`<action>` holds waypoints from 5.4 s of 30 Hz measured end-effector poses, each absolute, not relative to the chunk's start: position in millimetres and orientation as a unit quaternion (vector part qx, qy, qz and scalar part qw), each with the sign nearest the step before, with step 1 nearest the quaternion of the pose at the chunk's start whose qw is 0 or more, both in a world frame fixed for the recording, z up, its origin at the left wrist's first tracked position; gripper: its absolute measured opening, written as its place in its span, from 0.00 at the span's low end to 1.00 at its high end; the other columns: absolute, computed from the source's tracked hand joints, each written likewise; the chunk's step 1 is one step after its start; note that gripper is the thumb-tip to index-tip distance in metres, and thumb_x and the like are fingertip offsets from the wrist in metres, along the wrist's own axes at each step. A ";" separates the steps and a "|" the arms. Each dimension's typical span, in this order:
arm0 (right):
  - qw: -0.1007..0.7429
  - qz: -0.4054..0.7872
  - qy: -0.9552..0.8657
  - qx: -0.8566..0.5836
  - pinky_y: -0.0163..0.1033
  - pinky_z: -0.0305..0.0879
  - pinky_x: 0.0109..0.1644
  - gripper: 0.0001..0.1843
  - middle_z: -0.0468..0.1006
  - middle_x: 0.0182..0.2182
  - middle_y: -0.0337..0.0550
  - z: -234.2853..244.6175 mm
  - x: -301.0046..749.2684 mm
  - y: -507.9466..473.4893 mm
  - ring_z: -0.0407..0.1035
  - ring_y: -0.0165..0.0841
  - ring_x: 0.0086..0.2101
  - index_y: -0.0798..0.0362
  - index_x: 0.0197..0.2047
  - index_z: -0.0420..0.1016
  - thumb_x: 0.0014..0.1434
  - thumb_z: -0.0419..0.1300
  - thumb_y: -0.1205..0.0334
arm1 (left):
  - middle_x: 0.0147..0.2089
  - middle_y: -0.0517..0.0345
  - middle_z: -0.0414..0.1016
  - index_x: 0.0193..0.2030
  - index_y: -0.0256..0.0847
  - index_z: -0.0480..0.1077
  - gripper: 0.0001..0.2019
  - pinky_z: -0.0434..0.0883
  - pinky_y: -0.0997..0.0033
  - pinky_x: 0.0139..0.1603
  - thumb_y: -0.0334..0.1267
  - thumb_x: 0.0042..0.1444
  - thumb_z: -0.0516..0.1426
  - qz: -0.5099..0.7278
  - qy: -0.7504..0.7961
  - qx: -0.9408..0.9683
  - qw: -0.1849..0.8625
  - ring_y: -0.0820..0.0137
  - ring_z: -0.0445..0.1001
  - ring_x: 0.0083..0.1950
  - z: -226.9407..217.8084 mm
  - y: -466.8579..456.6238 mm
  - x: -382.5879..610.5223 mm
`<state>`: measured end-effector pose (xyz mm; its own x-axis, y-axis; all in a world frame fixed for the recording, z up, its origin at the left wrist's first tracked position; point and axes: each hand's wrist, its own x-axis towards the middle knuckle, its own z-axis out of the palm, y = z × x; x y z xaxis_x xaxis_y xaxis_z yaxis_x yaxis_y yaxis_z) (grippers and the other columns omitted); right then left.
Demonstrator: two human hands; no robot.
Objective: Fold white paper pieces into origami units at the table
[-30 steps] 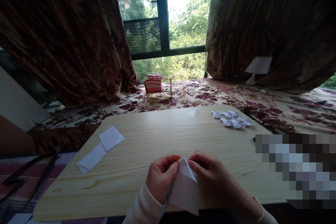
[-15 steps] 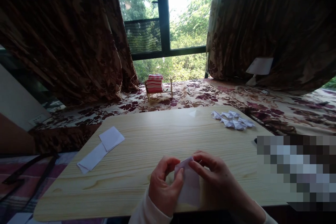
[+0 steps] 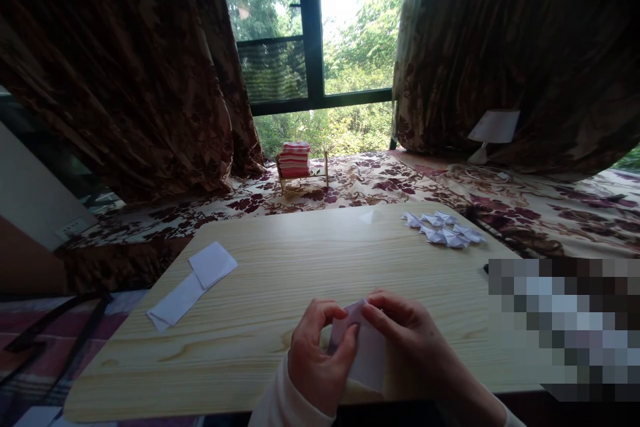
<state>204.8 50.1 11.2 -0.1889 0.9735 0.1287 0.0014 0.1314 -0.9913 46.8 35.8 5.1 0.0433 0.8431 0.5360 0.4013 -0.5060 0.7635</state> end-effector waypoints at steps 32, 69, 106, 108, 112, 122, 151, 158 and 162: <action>0.490 0.379 -0.673 -0.405 0.36 0.63 0.36 0.08 0.73 0.30 0.42 18.2 206.1 47.9 0.67 0.33 0.34 0.53 0.31 0.75 0.58 0.58 0.59 | 0.34 0.59 0.76 0.32 0.42 0.68 0.07 0.73 0.76 0.38 0.25 0.52 0.54 0.555 0.404 0.718 0.110 0.72 0.77 0.35 9.3 27.8 44.3; 0.424 0.333 -0.724 -0.430 0.33 0.59 0.32 0.17 0.69 0.24 0.38 16.3 200.8 45.4 0.63 0.30 0.27 0.54 0.25 0.69 0.63 0.52 0.56 | 0.24 0.57 0.75 0.27 0.38 0.77 0.09 0.69 0.75 0.29 0.40 0.52 0.58 0.534 0.488 0.593 0.353 0.69 0.72 0.28 19.2 33.4 46.8; 0.444 0.354 -0.713 -0.412 0.33 0.58 0.30 0.16 0.69 0.26 0.40 39.7 213.3 53.7 0.63 0.28 0.27 0.56 0.26 0.72 0.62 0.53 0.58 | 0.23 0.59 0.70 0.26 0.36 0.75 0.12 0.64 0.76 0.29 0.42 0.53 0.57 0.492 0.461 0.575 0.463 0.72 0.66 0.28 37.6 41.6 40.9; 0.438 0.371 -0.707 -0.414 0.32 0.58 0.30 0.16 0.69 0.26 0.40 40.0 215.3 53.2 0.63 0.28 0.28 0.56 0.27 0.72 0.62 0.53 0.58 | 0.22 0.60 0.67 0.25 0.36 0.75 0.14 0.63 0.76 0.28 0.43 0.55 0.55 0.477 0.471 0.594 0.445 0.73 0.65 0.27 35.6 39.7 36.4; 0.432 0.403 -0.699 -0.403 0.32 0.57 0.30 0.15 0.68 0.25 0.38 44.2 208.5 52.6 0.61 0.28 0.28 0.56 0.27 0.73 0.60 0.55 0.57 | 0.24 0.60 0.67 0.26 0.37 0.75 0.12 0.63 0.76 0.30 0.40 0.55 0.55 0.481 0.471 0.639 0.372 0.72 0.65 0.28 30.9 37.6 37.5; 0.487 0.581 -0.493 -0.427 0.31 0.54 0.24 0.19 0.72 0.23 0.39 48.1 230.5 62.2 0.61 0.26 0.22 0.57 0.29 0.75 0.50 0.63 0.46 | 0.30 0.59 0.71 0.32 0.39 0.72 0.06 0.68 0.75 0.35 0.31 0.57 0.54 0.473 0.443 0.743 0.163 0.71 0.71 0.33 32.1 32.8 16.3; 0.401 -0.075 -0.856 -0.317 0.39 0.67 0.47 0.11 0.80 0.36 0.45 -14.1 226.8 -17.7 0.73 0.33 0.39 0.53 0.44 0.72 0.59 0.54 0.71 | 0.41 0.51 0.76 0.47 0.38 0.72 0.14 0.67 0.56 0.54 0.36 0.52 0.57 0.301 0.346 0.883 -0.098 0.59 0.71 0.49 -11.4 -8.5 2.5; 0.404 0.041 -0.806 -0.431 0.39 0.69 0.44 0.15 0.75 0.46 0.47 -14.1 239.8 -10.2 0.70 0.37 0.46 0.47 0.47 0.72 0.59 0.53 0.70 | 0.40 0.48 0.75 0.48 0.36 0.71 0.15 0.71 0.60 0.51 0.30 0.53 0.54 0.283 0.314 0.895 -0.140 0.60 0.72 0.50 -21.3 -13.7 3.0; 0.365 0.154 -0.725 -0.563 0.41 0.69 0.42 0.17 0.78 0.41 0.47 -4.5 233.3 -0.4 0.73 0.38 0.40 0.50 0.52 0.71 0.63 0.50 0.56 | 0.45 0.48 0.76 0.49 0.40 0.72 0.16 0.72 0.62 0.45 0.29 0.53 0.54 0.294 0.317 0.885 -0.172 0.61 0.74 0.46 -29.9 -15.1 6.2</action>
